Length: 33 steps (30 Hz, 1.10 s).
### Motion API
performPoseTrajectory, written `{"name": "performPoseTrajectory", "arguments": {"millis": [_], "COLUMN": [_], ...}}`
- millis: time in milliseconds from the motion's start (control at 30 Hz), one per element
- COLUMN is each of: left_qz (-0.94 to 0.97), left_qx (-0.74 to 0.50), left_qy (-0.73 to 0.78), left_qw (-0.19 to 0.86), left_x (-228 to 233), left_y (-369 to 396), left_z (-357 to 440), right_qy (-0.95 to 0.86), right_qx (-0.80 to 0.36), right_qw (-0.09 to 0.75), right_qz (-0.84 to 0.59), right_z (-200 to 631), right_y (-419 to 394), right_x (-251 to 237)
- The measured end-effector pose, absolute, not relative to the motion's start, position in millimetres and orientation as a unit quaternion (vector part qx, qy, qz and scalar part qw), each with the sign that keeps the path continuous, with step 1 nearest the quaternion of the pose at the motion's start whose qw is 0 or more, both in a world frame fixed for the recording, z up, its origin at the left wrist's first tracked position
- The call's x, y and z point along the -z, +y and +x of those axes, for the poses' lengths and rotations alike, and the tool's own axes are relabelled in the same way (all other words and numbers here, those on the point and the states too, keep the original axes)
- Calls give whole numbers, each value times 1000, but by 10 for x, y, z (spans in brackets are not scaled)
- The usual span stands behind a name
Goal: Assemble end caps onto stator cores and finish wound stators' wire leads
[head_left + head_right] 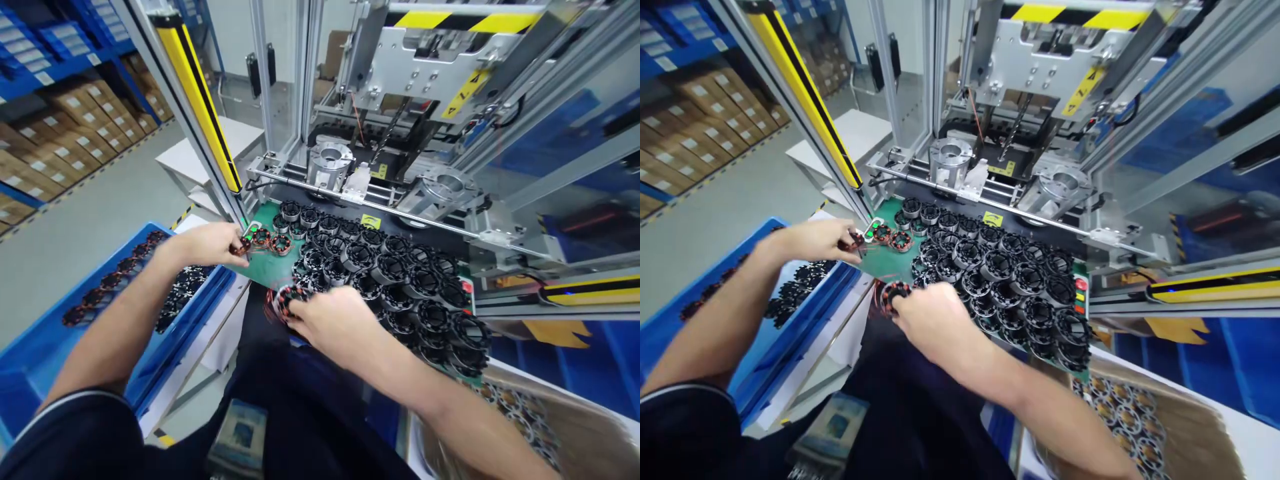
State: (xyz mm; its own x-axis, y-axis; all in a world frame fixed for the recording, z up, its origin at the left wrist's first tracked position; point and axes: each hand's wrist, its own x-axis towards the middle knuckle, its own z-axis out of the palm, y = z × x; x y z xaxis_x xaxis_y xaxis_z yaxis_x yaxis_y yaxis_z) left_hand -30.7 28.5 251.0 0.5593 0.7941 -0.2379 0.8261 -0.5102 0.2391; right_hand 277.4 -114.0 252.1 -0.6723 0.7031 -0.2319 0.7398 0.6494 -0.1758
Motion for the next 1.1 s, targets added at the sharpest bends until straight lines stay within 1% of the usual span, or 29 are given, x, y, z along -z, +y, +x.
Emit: {"name": "performPoseTrajectory", "arguments": {"millis": [67, 133, 267, 367, 433, 500, 567, 633, 700, 733, 833, 933, 1033, 1100], "left_qz": [857, 848, 846, 851, 853, 854, 859, 863, 872, 881, 907, 917, 905, 874], "left_qx": [67, 70, 40, 5, -19, -55, -144, -240, -278, -276, -245, -213, -231, -298], "left_qy": [483, 497, 511, 510, 510, 507, 478, 420, 370, 351, 312, 309, 324, 333], "left_qw": [169, 167, 147, 127, 114, 103, 112, 141, 159, 160, 143, 133, 153, 191], "left_x": [-2100, -1824, -1484, -1337, -1332, -1424, -1596, -1799, -1962, -2010, -2007, -1902, -1881, -1951], "left_y": [189, 184, 202, 99, -10, -127, -243, -341, -393, -397, -325, -200, -167, -253], "left_z": [-466, -519, -418, -329, -326, -313, -197, 80, 489, 713, 1309, 1626, 1658, 1576], "right_qy": [910, 910, 900, 896, 898, 895, 873, 824, 782, 773, 780, 788, 791, 776], "right_qx": [112, 95, 82, 88, 99, 110, 104, 59, 19, 13, 38, 53, 53, 52], "right_qw": [80, 86, 90, 55, 15, -28, -78, -182, -245, -248, -190, -168, -178, -228], "right_qz": [391, 393, 418, 431, 428, 432, 470, 534, 573, 583, 595, 590, 583, 585], "right_z": [2421, 2127, 1839, 2014, 2333, 2776, 3281, 3759, 4121, 4242, 4387, 4354, 4314, 4306], "right_y": [-826, -551, -256, -384, -647, -985, -1288, -1455, -1459, -1411, -1174, -958, -914, -999], "right_x": [-2351, -2152, -1858, -1824, -1902, -2049, -2229, -2385, -2458, -2456, -2333, -2174, -2139, -2206]}}
